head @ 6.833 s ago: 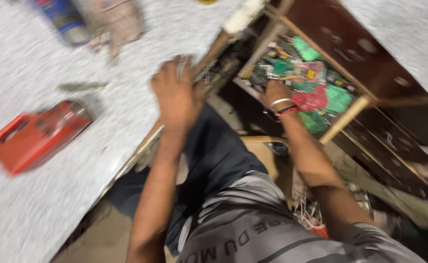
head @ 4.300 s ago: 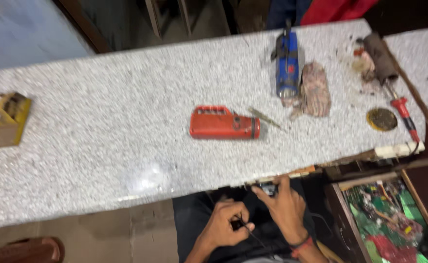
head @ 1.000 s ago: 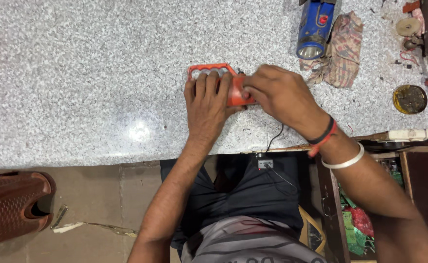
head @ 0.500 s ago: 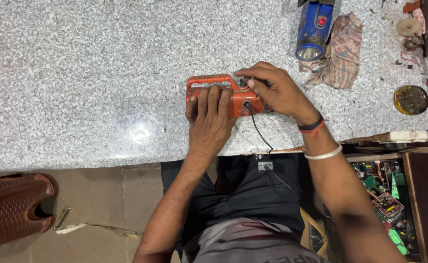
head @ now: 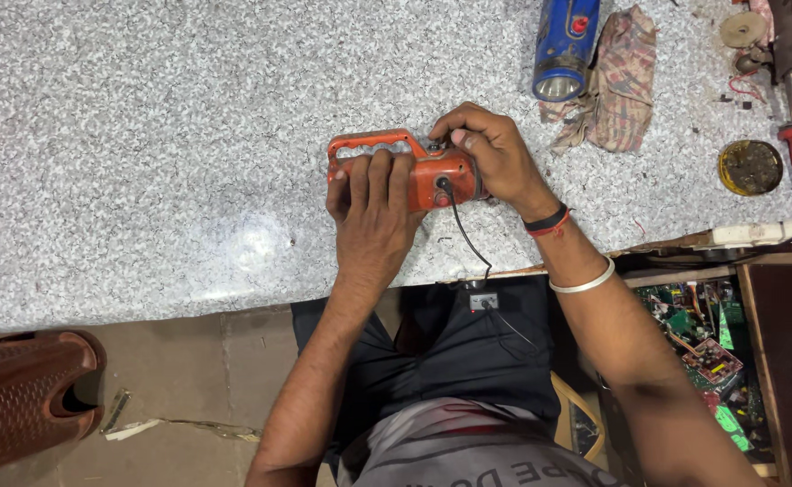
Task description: The person retrieves a screwdriver from a drawer and uses it to unscrew and pry open the casing of a red electric tool on a workbench. They remove a rubber ring and continue to separate the two halves of the tool's body, exposing internal components.
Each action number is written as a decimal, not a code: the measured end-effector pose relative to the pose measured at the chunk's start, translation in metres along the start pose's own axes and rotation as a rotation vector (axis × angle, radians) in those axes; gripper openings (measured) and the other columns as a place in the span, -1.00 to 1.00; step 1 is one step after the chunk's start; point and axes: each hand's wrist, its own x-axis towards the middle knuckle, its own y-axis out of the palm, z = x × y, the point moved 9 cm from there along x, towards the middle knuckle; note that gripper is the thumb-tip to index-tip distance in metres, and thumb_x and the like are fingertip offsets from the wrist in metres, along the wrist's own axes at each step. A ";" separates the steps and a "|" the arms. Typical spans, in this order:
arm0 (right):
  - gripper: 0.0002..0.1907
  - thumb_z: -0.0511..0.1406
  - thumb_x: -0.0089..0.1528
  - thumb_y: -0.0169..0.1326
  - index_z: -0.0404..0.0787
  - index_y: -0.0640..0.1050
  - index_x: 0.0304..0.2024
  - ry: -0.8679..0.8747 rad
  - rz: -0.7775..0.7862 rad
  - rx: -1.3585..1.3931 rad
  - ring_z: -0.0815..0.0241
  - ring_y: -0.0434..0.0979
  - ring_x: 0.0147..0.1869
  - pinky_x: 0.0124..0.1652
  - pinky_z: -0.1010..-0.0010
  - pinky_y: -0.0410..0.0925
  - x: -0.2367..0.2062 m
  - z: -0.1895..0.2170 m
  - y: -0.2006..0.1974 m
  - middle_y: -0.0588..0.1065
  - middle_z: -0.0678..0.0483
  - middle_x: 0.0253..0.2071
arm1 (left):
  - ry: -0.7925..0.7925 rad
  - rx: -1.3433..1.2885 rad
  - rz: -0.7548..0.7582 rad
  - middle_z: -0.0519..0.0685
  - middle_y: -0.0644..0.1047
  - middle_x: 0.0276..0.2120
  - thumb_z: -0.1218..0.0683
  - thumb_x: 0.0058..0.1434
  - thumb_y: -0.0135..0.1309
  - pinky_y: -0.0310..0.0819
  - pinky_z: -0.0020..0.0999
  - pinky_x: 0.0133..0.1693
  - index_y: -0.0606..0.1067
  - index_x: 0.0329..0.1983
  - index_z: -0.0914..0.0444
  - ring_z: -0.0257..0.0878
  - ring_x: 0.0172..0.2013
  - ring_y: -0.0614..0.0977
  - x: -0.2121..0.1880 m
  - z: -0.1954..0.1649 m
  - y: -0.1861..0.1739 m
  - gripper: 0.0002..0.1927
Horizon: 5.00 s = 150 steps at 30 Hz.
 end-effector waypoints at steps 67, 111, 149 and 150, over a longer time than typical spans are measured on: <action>0.05 0.30 0.43 -0.54 -0.48 0.61 0.04 -0.071 -0.053 0.040 0.13 0.49 0.16 0.22 0.30 0.38 -0.010 0.004 -0.001 0.43 -0.04 0.02 | 0.001 -0.053 -0.055 -0.07 0.42 0.17 -0.11 0.02 0.41 0.05 0.00 0.29 0.37 0.30 0.14 -0.10 0.25 0.41 0.005 0.003 -0.008 -0.21; -0.62 -0.36 0.36 0.00 -0.31 0.48 0.22 -0.192 0.009 -0.412 -0.06 0.57 0.06 -0.03 0.29 0.43 -0.024 0.102 0.004 0.49 -0.18 0.07 | 0.129 -0.074 -0.080 -0.07 0.54 -0.06 -0.42 -0.30 0.33 0.25 0.00 0.16 0.50 0.11 0.17 -0.12 0.04 0.53 0.033 0.012 -0.014 -0.05; -0.78 -0.43 0.22 0.25 -0.22 0.66 -0.07 -0.373 0.205 -0.875 0.04 0.59 -0.10 -0.12 0.28 0.48 -0.007 0.108 0.022 0.58 0.05 -0.23 | 0.103 -0.115 -0.008 -0.04 0.52 -0.05 -0.44 -0.31 0.33 0.24 -0.01 0.16 0.50 0.13 0.19 -0.09 0.07 0.52 0.038 0.017 -0.005 -0.02; -0.77 -0.43 0.20 0.25 -0.21 0.67 -0.07 -0.365 0.211 -0.876 0.04 0.59 -0.12 -0.13 0.27 0.48 -0.006 0.106 0.021 0.58 0.05 -0.24 | 0.102 -0.116 -0.009 -0.05 0.53 -0.04 -0.44 -0.31 0.33 0.24 -0.01 0.16 0.50 0.13 0.19 -0.09 0.07 0.52 0.038 0.017 -0.005 -0.02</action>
